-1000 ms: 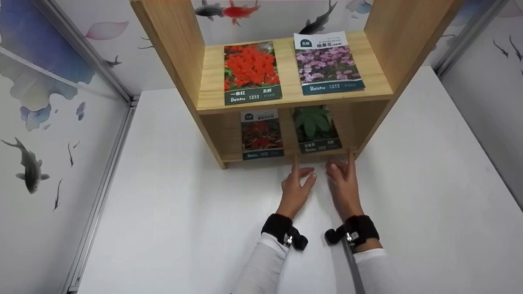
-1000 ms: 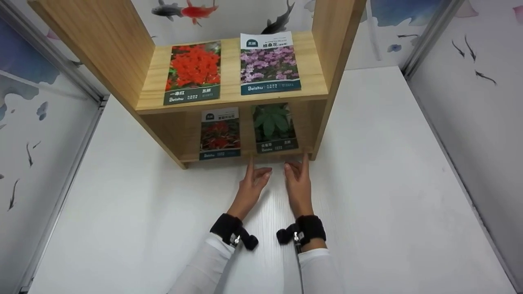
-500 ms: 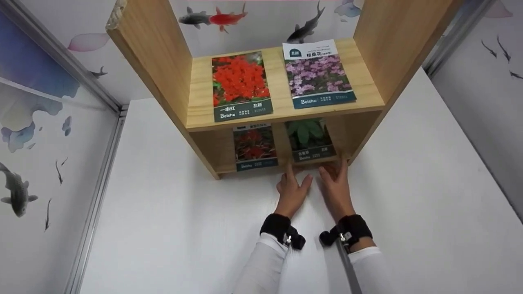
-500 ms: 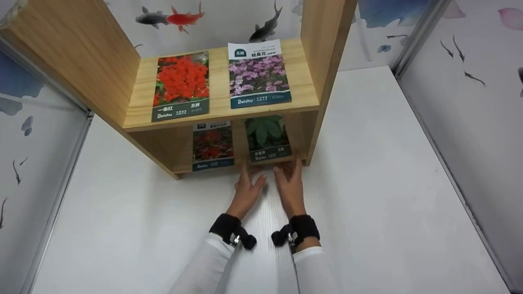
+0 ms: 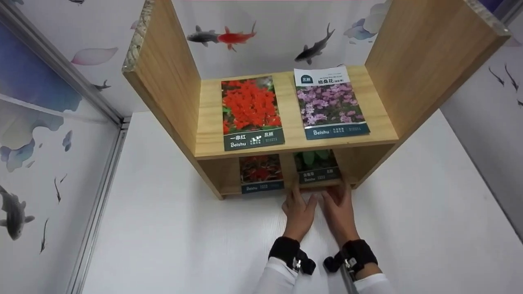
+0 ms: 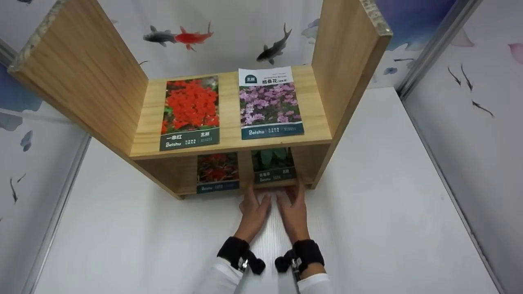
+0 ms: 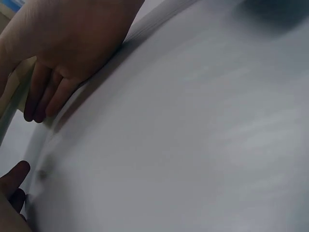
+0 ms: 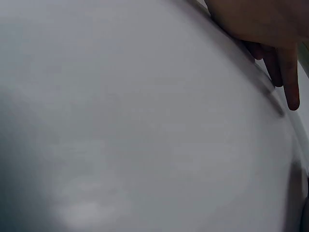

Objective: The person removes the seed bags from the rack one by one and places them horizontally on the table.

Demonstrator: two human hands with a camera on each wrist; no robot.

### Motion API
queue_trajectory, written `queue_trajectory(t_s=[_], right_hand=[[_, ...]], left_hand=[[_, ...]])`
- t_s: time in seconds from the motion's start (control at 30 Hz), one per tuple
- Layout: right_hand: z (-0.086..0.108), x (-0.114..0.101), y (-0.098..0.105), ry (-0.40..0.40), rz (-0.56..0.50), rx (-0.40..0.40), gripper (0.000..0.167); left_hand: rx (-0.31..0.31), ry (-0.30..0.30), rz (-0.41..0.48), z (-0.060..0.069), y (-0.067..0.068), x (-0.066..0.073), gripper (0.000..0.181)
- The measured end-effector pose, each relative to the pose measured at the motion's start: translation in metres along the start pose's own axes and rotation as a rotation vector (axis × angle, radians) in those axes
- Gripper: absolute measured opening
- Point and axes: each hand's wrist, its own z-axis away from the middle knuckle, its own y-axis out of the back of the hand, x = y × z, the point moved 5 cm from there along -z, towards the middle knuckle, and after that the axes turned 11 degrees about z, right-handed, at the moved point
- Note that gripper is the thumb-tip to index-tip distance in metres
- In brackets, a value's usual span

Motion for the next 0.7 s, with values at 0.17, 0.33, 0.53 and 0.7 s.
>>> queue_trajectory(t_s=[0.17,0.33,0.53,0.7], right_hand=[[0.007,0.006,0.002,-0.029,-0.039,0.046,0.072],[0.015,0.023,-0.001,-0.122,-0.031,0.112,0.070],[0.007,0.021,0.002,-0.166,0.055,0.125,0.074],[-0.014,0.006,-0.004,-0.156,0.045,0.090,0.077]], left_hand=[[0.005,0.006,-0.022,0.008,-0.005,-0.002,0.070],[-0.008,0.011,-0.052,0.017,-0.008,-0.011,0.074],[-0.029,0.038,-0.010,0.009,-0.009,-0.009,0.077],[-0.003,-0.010,-0.001,-0.007,0.000,0.002,0.080]])
